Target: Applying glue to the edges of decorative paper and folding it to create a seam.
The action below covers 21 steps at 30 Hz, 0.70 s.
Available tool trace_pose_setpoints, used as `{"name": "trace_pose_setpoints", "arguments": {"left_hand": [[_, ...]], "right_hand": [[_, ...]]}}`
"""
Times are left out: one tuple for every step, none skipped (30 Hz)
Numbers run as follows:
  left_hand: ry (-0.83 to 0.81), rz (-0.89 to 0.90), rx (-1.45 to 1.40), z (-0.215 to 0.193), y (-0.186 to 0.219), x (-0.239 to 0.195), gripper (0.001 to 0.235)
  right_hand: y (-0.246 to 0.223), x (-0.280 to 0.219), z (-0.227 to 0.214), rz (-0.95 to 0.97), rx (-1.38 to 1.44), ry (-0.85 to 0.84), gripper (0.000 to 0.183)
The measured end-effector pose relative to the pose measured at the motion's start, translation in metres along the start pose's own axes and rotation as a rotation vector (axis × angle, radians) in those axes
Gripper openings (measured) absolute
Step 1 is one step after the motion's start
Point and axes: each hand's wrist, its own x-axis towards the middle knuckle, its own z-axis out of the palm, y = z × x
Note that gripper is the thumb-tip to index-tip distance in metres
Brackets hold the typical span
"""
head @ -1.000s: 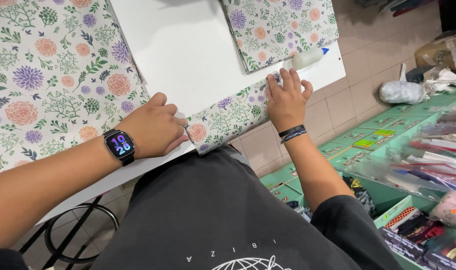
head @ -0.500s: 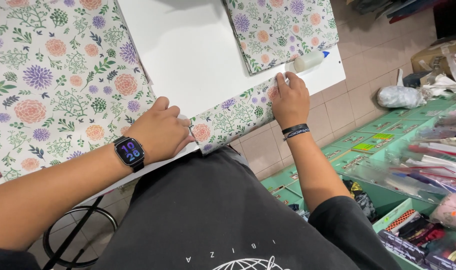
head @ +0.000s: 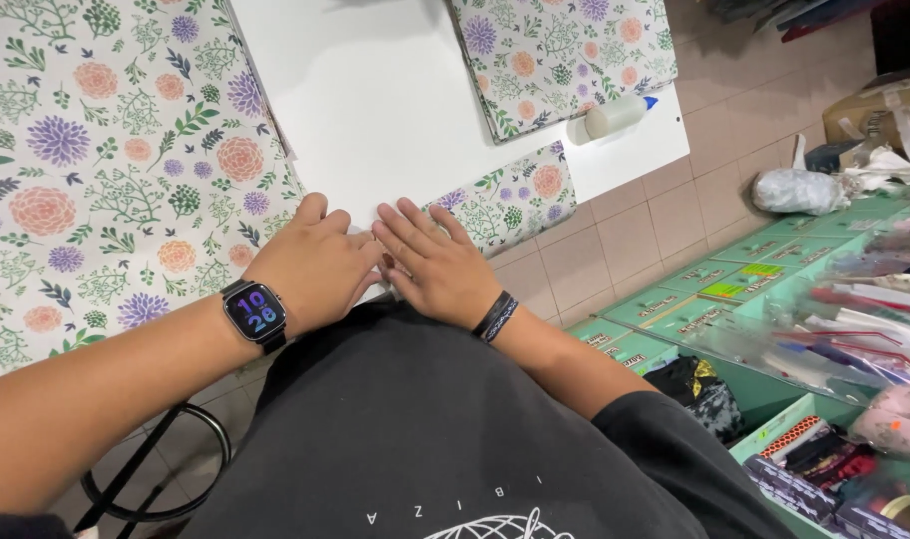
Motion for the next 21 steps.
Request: {"name": "trace_pose_setpoints", "arguments": {"left_hand": [[-0.010, -0.035, 0.007, 0.000, 0.002, 0.000, 0.040], [-0.008, -0.033, 0.004, -0.003, 0.004, 0.003, 0.040], [-0.047, -0.054, 0.012, -0.006, 0.006, 0.004, 0.041], [-0.086, -0.075, 0.020, -0.009, 0.009, 0.006, 0.041], [-0.083, -0.064, 0.017, -0.012, 0.011, 0.007, 0.041], [-0.123, -0.095, 0.008, -0.015, 0.013, 0.008, 0.042], [-0.163, -0.132, 0.001, -0.018, 0.016, 0.008, 0.043], [-0.160, -0.128, -0.002, -0.021, 0.019, 0.011, 0.043], [-0.185, -0.162, -0.006, -0.024, 0.022, 0.013, 0.044], [-0.209, -0.197, -0.010, -0.027, 0.024, 0.015, 0.045], [-0.210, -0.200, -0.013, -0.026, 0.026, 0.015, 0.045], [-0.215, -0.221, -0.005, -0.026, 0.028, 0.015, 0.045], [-0.220, -0.242, 0.004, -0.026, 0.031, 0.016, 0.046], [-0.219, -0.244, 0.002, -0.026, 0.033, 0.017, 0.046], [-0.233, -0.279, -0.001, -0.026, 0.035, 0.018, 0.048], [-0.247, -0.314, -0.004, -0.026, 0.037, 0.019, 0.050], [-0.244, -0.323, -0.003, -0.026, 0.040, 0.022, 0.050], [-0.254, -0.362, -0.018, -0.025, 0.043, 0.024, 0.051], [-0.265, -0.406, -0.029, -0.026, 0.045, 0.026, 0.052], [-0.263, -0.420, -0.024, -0.026, 0.049, 0.026, 0.052], [-0.247, -0.455, -0.029, -0.027, 0.054, 0.027, 0.051]], "right_hand": [[0.004, -0.003, 0.000, 0.026, 0.011, -0.060, 0.065], [0.008, -0.006, -0.006, 0.027, 0.008, -0.063, 0.065], [0.011, -0.009, -0.012, 0.081, -0.020, -0.090, 0.073], [0.014, -0.011, -0.017, 0.134, -0.047, -0.117, 0.083], [0.018, -0.012, -0.023, 0.143, -0.054, -0.120, 0.083], [0.023, -0.014, -0.029, 0.220, -0.061, -0.188, 0.088], [0.028, -0.014, -0.035, 0.293, -0.066, -0.254, 0.093], [0.034, -0.012, -0.044, 0.296, -0.071, -0.257, 0.093], [0.040, -0.009, -0.053, 0.371, -0.079, -0.344, 0.095], [0.046, -0.006, -0.062, 0.447, -0.088, -0.432, 0.097], [0.057, -0.011, -0.058, 0.444, -0.088, -0.435, 0.097], [0.068, -0.017, -0.054, 0.470, -0.118, -0.381, 0.097], [0.079, -0.023, -0.051, 0.496, -0.150, -0.325, 0.097], [0.085, -0.026, -0.053, 0.494, -0.151, -0.327, 0.097], [0.092, -0.027, -0.054, 0.510, -0.164, -0.319, 0.098], [0.099, -0.027, -0.056, 0.527, -0.177, -0.311, 0.099], [0.103, -0.028, -0.058, 0.517, -0.177, -0.309, 0.099], [0.107, -0.029, -0.061, 0.537, -0.171, -0.304, 0.100], [0.111, -0.028, -0.063, 0.553, -0.160, -0.295, 0.101], [0.115, -0.031, -0.062, 0.540, -0.156, -0.290, 0.101], [0.121, -0.034, -0.061, 0.528, -0.173, -0.280, 0.100]]}}
